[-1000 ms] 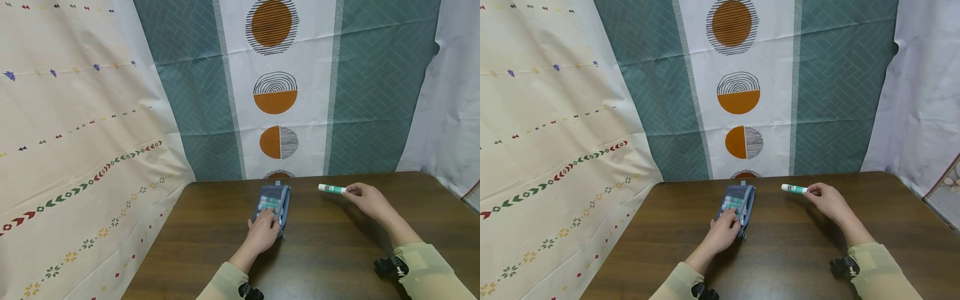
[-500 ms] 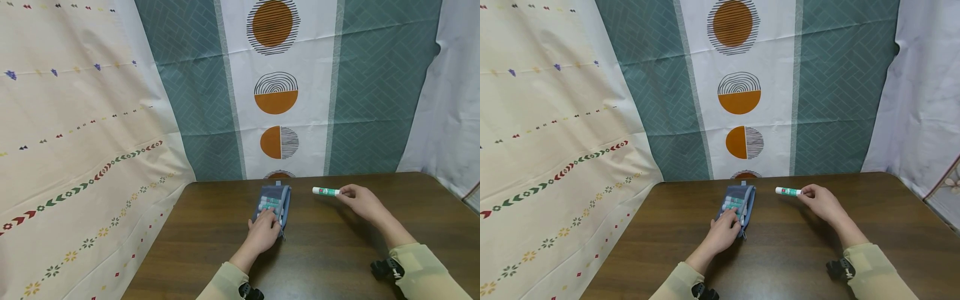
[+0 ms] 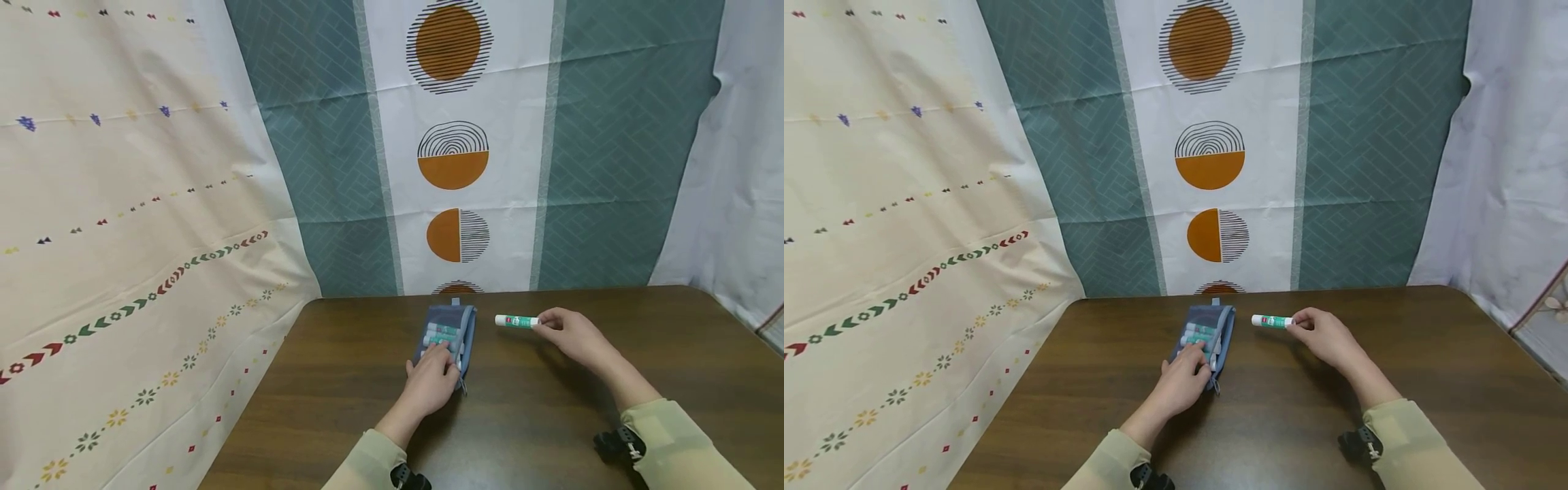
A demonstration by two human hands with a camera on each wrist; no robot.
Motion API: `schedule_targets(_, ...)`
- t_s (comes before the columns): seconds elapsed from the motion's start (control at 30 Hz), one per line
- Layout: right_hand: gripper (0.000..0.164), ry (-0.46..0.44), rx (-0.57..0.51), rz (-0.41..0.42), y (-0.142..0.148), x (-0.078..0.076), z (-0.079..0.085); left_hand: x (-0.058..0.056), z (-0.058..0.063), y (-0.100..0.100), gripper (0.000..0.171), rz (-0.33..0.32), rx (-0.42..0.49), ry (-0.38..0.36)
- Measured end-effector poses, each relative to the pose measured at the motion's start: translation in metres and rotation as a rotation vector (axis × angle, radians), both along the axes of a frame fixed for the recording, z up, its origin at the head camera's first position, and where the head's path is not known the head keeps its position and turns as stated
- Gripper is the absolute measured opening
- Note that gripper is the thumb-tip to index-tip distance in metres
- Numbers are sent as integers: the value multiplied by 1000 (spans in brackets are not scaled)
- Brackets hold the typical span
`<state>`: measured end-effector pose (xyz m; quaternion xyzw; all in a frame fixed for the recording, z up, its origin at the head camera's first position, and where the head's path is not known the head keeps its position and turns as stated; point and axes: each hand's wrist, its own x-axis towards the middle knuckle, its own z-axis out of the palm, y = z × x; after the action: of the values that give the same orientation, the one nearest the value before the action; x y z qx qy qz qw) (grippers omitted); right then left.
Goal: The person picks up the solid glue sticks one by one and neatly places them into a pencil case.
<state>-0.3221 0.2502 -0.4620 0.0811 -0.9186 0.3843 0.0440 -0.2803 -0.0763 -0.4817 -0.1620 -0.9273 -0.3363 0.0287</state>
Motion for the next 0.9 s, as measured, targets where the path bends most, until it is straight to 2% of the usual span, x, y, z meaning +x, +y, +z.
schedule_targets(0.23,36,-12,-14,51,-19,-9,3,-1,0,-1,24,4,4,5)
schedule_targets(0.63,33,-47,-42,66,-44,-25,-1,-2,-4,-1,22,10,-9,14)
schedule_targets(0.9,35,-62,-47,75,-59,-35,-2,0,-1,0,23,6,-5,-1)
